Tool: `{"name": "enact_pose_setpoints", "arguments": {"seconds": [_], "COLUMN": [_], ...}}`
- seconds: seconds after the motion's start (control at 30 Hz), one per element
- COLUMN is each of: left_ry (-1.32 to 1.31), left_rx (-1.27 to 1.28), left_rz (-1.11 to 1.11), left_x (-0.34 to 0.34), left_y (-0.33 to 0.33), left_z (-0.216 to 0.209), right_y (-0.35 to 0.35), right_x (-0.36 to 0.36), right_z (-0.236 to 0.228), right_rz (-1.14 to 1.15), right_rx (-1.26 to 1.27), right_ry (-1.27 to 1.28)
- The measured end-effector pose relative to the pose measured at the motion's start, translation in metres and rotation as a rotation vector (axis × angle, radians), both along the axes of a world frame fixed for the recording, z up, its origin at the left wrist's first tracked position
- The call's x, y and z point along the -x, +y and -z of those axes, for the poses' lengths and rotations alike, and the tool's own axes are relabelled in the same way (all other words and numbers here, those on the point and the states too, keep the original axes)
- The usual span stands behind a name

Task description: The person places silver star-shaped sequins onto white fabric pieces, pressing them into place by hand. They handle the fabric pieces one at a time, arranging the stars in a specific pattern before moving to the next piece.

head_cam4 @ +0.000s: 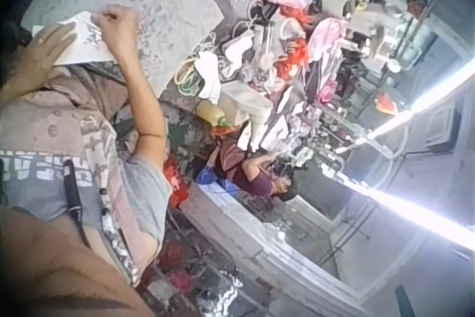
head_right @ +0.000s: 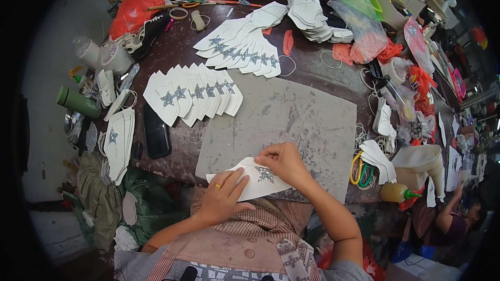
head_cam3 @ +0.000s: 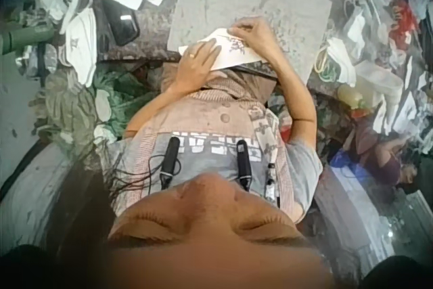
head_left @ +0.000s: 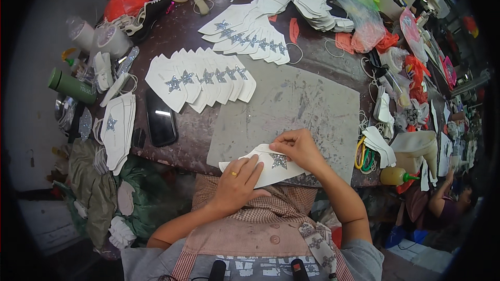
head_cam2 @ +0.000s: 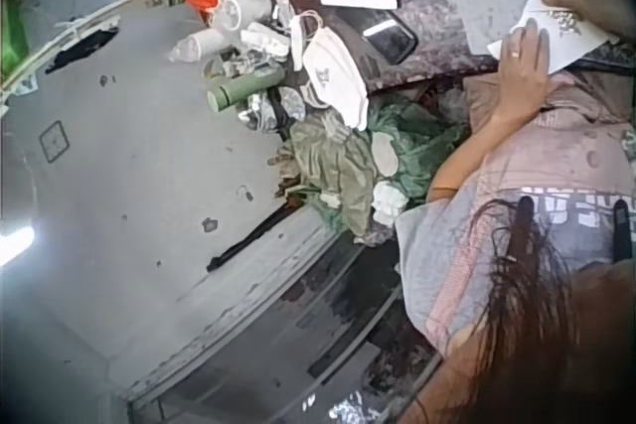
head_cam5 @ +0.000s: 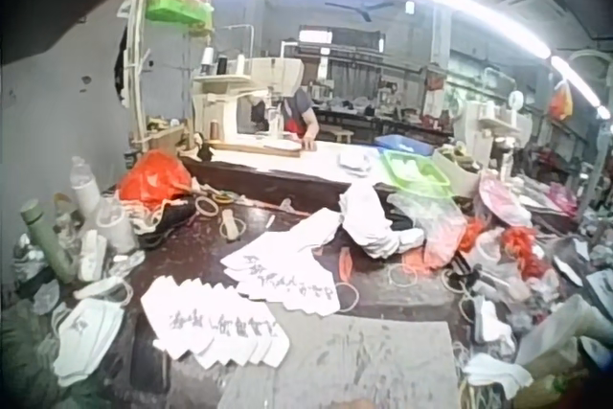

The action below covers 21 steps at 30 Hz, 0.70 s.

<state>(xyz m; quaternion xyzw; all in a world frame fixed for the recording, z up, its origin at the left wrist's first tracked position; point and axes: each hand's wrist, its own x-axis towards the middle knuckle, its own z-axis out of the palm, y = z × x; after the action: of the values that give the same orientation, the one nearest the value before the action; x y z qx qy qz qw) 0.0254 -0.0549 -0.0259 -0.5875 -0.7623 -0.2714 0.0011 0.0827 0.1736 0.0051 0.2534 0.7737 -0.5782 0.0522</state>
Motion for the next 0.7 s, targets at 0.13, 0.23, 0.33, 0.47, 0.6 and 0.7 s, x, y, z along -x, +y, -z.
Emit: {"name": "enact_pose_setpoints", "arguments": {"seconds": [0.13,0.23,0.33,0.47,0.6,0.7], "left_ry": [0.017,-0.008,0.042,0.061,0.039,0.095], "left_rx": [0.055,0.097,0.107,0.138,0.192,0.229], "left_rz": [0.018,0.017,0.002,0.001,0.017,0.001], "left_x": [0.003,0.001,-0.001,-0.001,-0.001,-0.004], "left_y": [0.002,0.006,0.008,0.011,0.012,0.017], "left_z": [-0.003,-0.007,-0.006,-0.01,-0.009,-0.012], "right_y": [-0.002,-0.001,-0.001,0.012,0.04,0.042], "right_x": [0.001,0.002,0.001,-0.02,-0.054,-0.057], "right_z": [-0.001,-0.004,-0.003,-0.012,-0.006,-0.001], "right_rz": [-0.007,-0.007,0.006,0.047,0.077,0.218], "right_rx": [-0.009,-0.013,-0.001,0.057,0.016,0.081], "right_ry": [-0.01,-0.041,-0.047,0.094,-0.023,-0.039]}}
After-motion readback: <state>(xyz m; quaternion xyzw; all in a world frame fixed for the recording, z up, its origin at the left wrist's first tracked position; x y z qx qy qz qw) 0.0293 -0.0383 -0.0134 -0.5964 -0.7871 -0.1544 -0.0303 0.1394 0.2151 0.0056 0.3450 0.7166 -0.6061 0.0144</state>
